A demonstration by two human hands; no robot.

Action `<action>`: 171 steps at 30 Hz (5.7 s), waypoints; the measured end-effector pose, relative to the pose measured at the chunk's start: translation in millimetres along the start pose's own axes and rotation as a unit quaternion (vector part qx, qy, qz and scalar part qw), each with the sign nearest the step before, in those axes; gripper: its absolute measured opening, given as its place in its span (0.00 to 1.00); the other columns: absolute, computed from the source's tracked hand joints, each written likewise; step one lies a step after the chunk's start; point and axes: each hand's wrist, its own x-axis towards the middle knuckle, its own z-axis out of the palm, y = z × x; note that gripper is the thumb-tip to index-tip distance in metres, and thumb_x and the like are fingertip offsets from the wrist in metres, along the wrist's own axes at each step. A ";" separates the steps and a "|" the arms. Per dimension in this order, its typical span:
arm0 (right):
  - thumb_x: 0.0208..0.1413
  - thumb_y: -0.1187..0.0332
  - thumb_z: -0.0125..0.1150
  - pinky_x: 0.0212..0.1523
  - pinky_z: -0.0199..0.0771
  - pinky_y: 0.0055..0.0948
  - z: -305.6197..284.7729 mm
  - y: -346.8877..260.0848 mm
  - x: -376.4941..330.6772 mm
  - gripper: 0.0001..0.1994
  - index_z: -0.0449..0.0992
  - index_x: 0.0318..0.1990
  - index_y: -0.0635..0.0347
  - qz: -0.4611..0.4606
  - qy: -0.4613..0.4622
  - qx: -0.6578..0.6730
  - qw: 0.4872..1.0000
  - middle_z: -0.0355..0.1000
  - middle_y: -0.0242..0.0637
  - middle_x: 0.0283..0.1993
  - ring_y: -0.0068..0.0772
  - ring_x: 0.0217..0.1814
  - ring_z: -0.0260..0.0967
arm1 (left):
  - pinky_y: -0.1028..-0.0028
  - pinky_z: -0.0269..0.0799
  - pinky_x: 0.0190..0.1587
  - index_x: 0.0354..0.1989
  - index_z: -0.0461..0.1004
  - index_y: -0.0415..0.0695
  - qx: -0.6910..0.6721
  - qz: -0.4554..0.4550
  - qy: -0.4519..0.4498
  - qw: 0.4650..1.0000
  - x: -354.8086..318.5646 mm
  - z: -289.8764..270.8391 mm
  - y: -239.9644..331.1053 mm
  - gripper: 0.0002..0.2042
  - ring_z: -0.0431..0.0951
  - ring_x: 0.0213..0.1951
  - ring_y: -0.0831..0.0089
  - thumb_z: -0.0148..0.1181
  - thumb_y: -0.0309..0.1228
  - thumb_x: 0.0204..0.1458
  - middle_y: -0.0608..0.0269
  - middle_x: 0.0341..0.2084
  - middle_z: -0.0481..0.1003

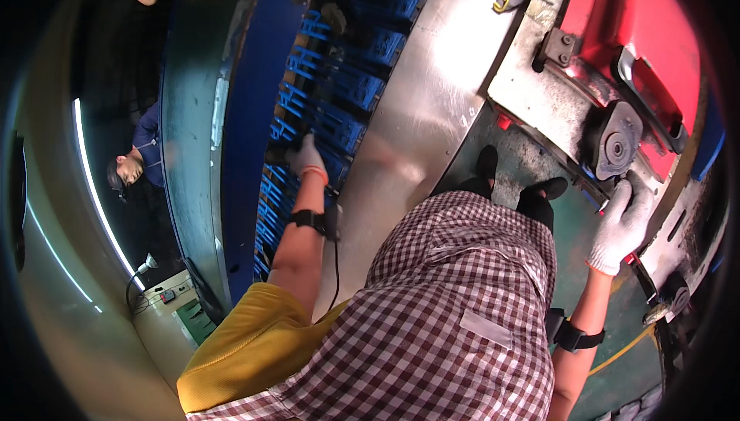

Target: Bonding shoe soles to uppers using a pneumatic press machine in a factory setting.

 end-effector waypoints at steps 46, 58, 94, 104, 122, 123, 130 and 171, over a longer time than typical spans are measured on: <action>0.62 0.68 0.66 0.66 0.71 0.41 -45.2 -66.9 17.9 0.22 0.78 0.62 0.63 -0.010 -0.184 0.173 0.968 0.77 0.47 0.56 0.46 0.62 0.74 | 0.50 0.75 0.66 0.74 0.65 0.43 -0.442 -0.178 -0.617 0.626 -155.6 -72.8 49.2 0.33 0.77 0.64 0.53 0.59 0.30 0.56 0.51 0.66 0.74; 0.60 0.64 0.66 0.84 0.45 0.40 -179.9 -46.3 28.4 0.47 0.47 0.83 0.65 0.061 -0.152 0.447 0.880 0.45 0.50 0.87 0.45 0.88 0.44 | 0.63 0.71 0.68 0.79 0.54 0.39 0.041 0.420 -0.772 0.476 -447.0 -106.6 341.0 0.47 0.73 0.66 0.65 0.75 0.29 0.52 0.53 0.70 0.68; 0.61 0.50 0.67 0.80 0.57 0.49 -226.7 189.9 176.7 0.40 0.65 0.77 0.56 0.154 0.088 0.004 0.984 0.59 0.68 0.76 0.67 0.80 0.56 | 0.64 0.80 0.53 0.62 0.74 0.40 -0.235 0.746 -0.560 0.274 -782.3 -171.3 648.5 0.34 0.82 0.50 0.59 0.72 0.43 0.48 0.47 0.52 0.78; 0.75 0.66 0.54 0.70 0.66 0.39 -224.9 214.8 -64.2 0.18 0.74 0.60 0.76 0.305 0.351 0.082 0.882 0.75 0.49 0.59 0.42 0.63 0.71 | 0.42 0.62 0.70 0.62 0.69 0.46 -0.324 0.825 -0.382 0.261 -765.2 -124.9 497.1 0.31 0.68 0.67 0.41 0.70 0.34 0.45 0.50 0.58 0.72; 0.73 0.54 0.61 0.23 0.61 0.24 -234.8 166.5 -92.1 0.11 0.77 0.51 0.48 0.453 0.070 0.604 0.652 0.61 0.23 0.23 0.18 0.23 0.56 | 0.35 0.58 0.74 0.63 0.78 0.56 -0.286 0.879 -0.350 0.154 -776.5 94.8 289.2 0.24 0.66 0.73 0.49 0.55 0.35 0.55 0.61 0.66 0.74; 0.73 0.53 0.61 0.24 0.60 0.23 -240.6 168.9 -92.7 0.12 0.77 0.52 0.48 0.465 0.083 0.615 0.631 0.61 0.22 0.23 0.19 0.22 0.55 | 0.35 0.58 0.74 0.63 0.77 0.56 -0.294 0.879 -0.342 0.154 -776.8 98.4 289.1 0.24 0.66 0.73 0.48 0.55 0.35 0.56 0.61 0.66 0.74; 0.74 0.55 0.55 0.21 0.46 0.18 -254.8 234.0 -53.3 0.13 0.80 0.47 0.52 0.333 0.182 0.679 0.628 0.65 0.16 0.27 0.11 0.20 0.44 | 0.36 0.54 0.76 0.65 0.76 0.57 -0.318 0.877 -0.326 0.155 -779.6 105.5 288.1 0.25 0.64 0.75 0.50 0.55 0.35 0.56 0.61 0.69 0.72; 0.66 0.36 0.60 0.33 0.75 0.30 -26.5 3.6 67.9 0.36 0.77 0.61 0.63 0.122 -0.517 0.194 0.824 0.78 0.34 0.31 0.27 0.30 0.75 | 0.53 0.78 0.54 0.50 0.83 0.44 0.248 0.725 -0.476 0.431 -470.6 6.7 409.1 0.34 0.85 0.48 0.45 0.60 0.65 0.54 0.43 0.45 0.84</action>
